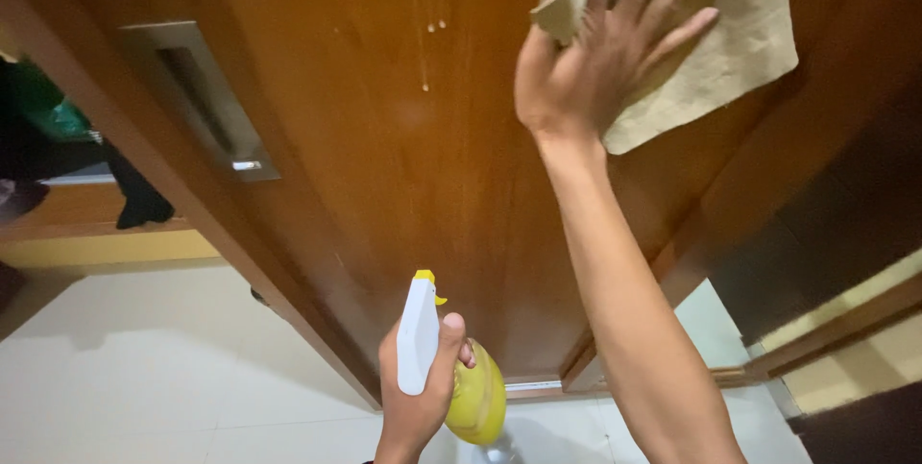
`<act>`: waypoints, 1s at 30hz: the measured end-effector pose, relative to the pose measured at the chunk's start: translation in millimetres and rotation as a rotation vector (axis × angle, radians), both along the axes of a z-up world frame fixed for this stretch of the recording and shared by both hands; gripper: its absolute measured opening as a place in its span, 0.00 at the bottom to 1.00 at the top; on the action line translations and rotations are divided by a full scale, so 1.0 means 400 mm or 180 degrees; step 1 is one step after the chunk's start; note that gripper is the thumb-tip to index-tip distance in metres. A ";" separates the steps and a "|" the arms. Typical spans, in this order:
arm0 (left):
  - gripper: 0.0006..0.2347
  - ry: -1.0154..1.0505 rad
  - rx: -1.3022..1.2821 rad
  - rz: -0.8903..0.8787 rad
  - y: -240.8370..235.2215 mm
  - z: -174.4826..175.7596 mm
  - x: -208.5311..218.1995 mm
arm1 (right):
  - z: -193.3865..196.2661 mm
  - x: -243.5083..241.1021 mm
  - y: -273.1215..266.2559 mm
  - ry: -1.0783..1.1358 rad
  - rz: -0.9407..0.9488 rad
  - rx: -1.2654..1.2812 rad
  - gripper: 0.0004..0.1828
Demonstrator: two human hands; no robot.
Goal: Cleaning a wooden closet door using a spray bottle and a cloth.
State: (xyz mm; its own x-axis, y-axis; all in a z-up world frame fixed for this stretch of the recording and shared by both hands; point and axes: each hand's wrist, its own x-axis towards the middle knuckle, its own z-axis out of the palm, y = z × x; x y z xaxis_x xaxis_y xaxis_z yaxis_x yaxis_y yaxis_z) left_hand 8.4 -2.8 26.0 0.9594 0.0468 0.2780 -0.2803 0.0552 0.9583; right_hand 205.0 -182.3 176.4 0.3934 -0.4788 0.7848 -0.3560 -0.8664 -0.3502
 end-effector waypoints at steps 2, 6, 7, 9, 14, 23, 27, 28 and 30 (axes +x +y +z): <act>0.12 -0.0036 -0.0007 0.0042 0.018 0.000 -0.003 | 0.028 -0.004 0.058 -0.0052 0.0179 -0.0103 0.35; 0.13 0.0017 0.0096 0.0212 0.054 0.005 -0.012 | 0.077 -0.020 0.174 -0.0251 0.0915 -0.0377 0.45; 0.13 0.0012 0.0090 0.0235 0.061 0.004 -0.013 | 0.083 -0.017 0.205 -0.0256 0.0938 -0.0382 0.45; 0.11 -0.0112 -0.0002 0.0259 0.074 0.001 -0.014 | 0.095 -0.011 0.266 -0.0470 0.1363 -0.0624 0.44; 0.11 -0.0088 -0.0094 0.0261 0.098 -0.006 -0.018 | 0.139 -0.035 0.434 -0.0351 0.1881 -0.0954 0.41; 0.12 -0.0051 0.0136 0.0492 0.114 -0.010 -0.021 | 0.090 -0.016 0.455 -0.0482 0.2405 -0.2234 0.48; 0.11 0.0021 0.0118 0.0387 0.102 0.005 -0.024 | 0.123 -0.058 0.435 -0.0071 0.2896 -0.2218 0.44; 0.11 0.0027 0.0125 0.0392 0.098 0.005 -0.025 | 0.111 -0.047 0.423 -0.0070 0.2902 -0.2210 0.44; 0.11 -0.0076 0.0070 0.0329 0.088 0.007 -0.025 | 0.093 -0.024 0.400 -0.0589 0.3560 -0.2188 0.43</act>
